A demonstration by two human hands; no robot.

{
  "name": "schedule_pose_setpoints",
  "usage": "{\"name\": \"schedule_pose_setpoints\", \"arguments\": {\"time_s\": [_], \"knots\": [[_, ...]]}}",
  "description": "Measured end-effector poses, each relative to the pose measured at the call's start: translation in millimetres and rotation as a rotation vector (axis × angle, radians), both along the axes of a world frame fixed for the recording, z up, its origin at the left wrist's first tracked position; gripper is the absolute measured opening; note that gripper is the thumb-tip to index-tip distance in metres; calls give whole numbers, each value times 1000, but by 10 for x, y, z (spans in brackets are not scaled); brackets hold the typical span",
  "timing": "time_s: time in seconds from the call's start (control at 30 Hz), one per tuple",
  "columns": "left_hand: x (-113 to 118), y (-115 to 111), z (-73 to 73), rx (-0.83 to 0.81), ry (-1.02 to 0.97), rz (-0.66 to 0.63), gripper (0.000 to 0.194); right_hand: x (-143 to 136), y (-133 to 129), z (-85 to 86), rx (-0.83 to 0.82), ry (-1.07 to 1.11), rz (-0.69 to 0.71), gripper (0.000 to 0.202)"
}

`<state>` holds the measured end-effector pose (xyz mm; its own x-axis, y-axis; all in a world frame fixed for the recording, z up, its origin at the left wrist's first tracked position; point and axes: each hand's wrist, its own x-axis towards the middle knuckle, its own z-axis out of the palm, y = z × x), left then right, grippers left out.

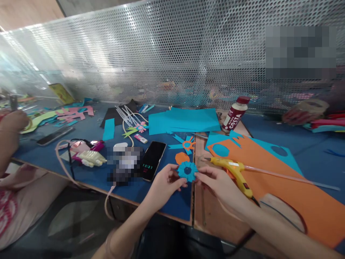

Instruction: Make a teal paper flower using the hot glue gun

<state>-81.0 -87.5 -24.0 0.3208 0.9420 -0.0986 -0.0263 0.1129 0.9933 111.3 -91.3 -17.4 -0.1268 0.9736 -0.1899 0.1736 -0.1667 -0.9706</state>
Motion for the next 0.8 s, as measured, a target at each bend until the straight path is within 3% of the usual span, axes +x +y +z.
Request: {"name": "schedule_pose_setpoints", "arguments": {"time_s": [0.47,0.6,0.8], "knots": [[2,-41,-1,16,9,-34,36,17,2,183,133,-194,26,23],[-47,-109,21,5,41,-53,36,53,-44,201,202,-264,92,27],[-277,-89,63,30,112,14,36,32,155,318,461,-559,220,29]]}}
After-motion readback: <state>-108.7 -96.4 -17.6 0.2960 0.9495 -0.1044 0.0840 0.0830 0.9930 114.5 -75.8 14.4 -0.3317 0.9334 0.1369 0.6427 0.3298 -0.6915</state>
